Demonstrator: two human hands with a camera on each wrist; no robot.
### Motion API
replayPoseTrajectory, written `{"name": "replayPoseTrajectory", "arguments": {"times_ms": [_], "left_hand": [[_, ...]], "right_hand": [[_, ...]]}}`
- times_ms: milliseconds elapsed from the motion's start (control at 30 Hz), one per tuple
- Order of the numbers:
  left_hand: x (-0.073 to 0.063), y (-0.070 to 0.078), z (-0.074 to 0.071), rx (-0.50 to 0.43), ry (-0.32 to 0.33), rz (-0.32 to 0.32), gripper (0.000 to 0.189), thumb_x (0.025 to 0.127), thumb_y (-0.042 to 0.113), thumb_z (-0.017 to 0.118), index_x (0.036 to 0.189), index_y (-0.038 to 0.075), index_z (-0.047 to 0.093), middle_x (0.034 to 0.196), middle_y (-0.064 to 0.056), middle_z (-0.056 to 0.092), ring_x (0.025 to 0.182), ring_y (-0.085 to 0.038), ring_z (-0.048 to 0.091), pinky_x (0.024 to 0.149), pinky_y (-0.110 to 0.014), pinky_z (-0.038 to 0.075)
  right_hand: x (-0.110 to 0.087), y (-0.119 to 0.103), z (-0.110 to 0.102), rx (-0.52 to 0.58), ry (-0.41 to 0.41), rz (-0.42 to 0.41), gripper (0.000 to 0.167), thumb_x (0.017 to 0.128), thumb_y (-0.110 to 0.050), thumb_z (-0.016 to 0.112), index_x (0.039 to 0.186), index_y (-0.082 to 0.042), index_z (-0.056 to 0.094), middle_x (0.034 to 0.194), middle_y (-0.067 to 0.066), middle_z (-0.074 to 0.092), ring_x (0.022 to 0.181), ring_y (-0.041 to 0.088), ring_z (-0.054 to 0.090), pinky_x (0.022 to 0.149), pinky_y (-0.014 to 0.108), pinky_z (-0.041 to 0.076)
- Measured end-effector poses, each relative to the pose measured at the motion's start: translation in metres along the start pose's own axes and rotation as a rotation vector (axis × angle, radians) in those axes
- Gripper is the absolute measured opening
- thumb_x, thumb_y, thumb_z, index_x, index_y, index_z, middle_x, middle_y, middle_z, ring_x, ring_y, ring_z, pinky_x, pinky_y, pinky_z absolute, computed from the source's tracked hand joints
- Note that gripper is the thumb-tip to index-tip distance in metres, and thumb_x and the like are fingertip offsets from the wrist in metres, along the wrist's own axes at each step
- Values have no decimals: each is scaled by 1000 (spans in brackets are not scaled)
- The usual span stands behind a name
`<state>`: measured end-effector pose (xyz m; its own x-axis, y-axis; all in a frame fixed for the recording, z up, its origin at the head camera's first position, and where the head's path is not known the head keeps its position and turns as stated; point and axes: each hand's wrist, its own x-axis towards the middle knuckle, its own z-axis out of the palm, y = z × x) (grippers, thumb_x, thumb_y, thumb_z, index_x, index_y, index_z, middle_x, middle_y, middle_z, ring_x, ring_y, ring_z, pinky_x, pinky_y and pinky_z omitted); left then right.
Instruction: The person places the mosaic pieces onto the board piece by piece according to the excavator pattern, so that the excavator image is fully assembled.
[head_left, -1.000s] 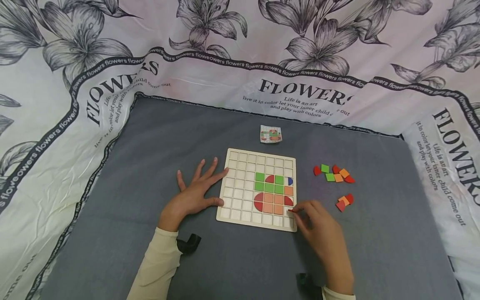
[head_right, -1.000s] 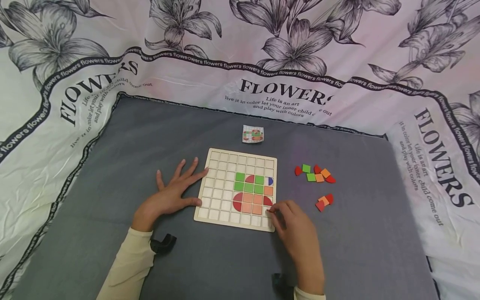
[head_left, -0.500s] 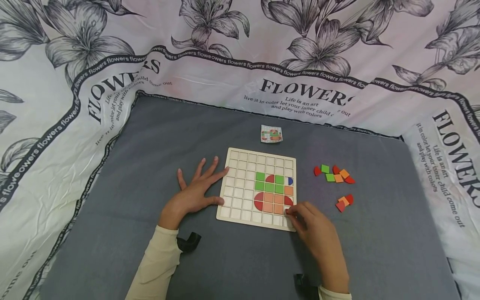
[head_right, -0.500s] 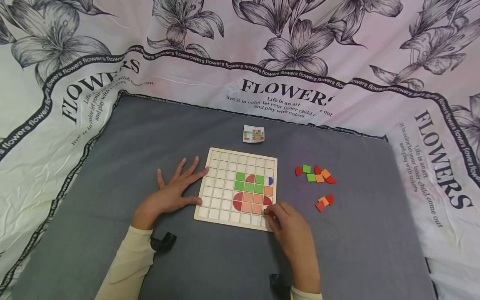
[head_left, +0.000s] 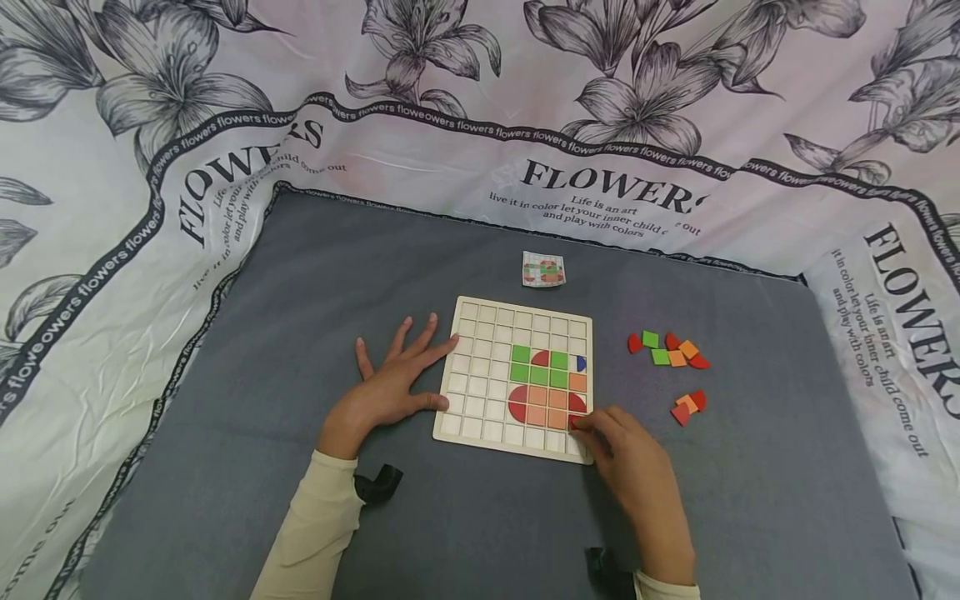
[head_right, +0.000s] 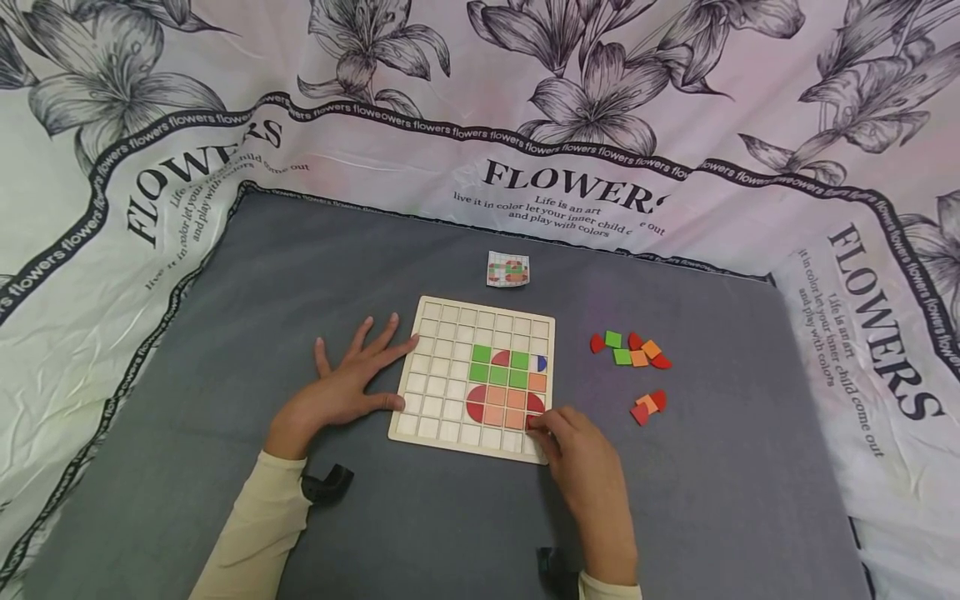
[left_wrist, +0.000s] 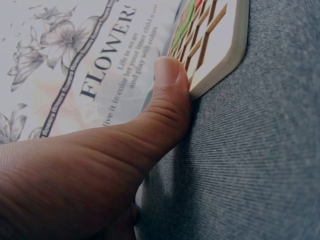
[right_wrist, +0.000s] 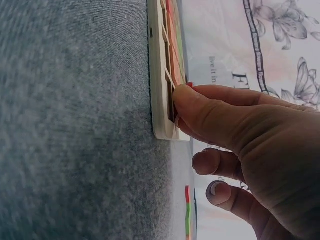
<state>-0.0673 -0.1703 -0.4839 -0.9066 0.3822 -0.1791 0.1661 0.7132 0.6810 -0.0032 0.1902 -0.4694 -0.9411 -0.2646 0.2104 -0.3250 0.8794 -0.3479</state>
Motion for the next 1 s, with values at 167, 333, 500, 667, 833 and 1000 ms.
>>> {"name": "replayPoseTrajectory", "arguments": {"times_ms": [167,333,500,667,833,1000], "left_hand": [[2,-9,6,-25,18,38,97,86,52,82,168,34,33,179,2,5,164,-31,-12,107,-74,-32],[2,-10,6,-26,26,50,97,86,54,81,168,36,32,179,2,4,164,-30,-12,106,-74,-33],[-1,-4,1,-42,26,55,98,85,55,81,168,32,34,179,-3,8,164,-35,-9,107,-77,-31],[-1,1,-1,-26,17,38,97,85,50,82,168,28,35,179,-5,8,164,-37,-9,107,-78,-29],[-1,3,-3,-12,9,29,96,87,48,81,168,28,35,179,-5,7,164,-37,-9,107,-79,-28],[-2,0,-1,-32,11,43,97,86,51,81,168,27,35,178,-7,8,164,-38,-9,107,-79,-28]], "right_hand": [[1,1,1,24,29,-27,23,80,-5,92,95,-18,81,90,-8,67,75,8,55,61,34,52],[1,1,2,25,41,-20,23,80,-5,93,96,-17,81,88,-7,67,72,6,51,58,31,49],[1,-1,2,24,44,0,23,79,-5,94,97,-15,82,89,-4,68,70,7,51,57,30,48],[2,-2,2,15,38,17,21,81,-7,93,97,-12,82,89,-2,69,69,8,51,57,29,47],[2,-2,3,9,41,29,20,81,-9,93,97,-12,81,92,-1,69,69,8,52,57,30,48],[1,0,4,26,53,14,20,80,-9,94,95,-15,80,94,-2,68,69,7,51,56,29,49]]}}
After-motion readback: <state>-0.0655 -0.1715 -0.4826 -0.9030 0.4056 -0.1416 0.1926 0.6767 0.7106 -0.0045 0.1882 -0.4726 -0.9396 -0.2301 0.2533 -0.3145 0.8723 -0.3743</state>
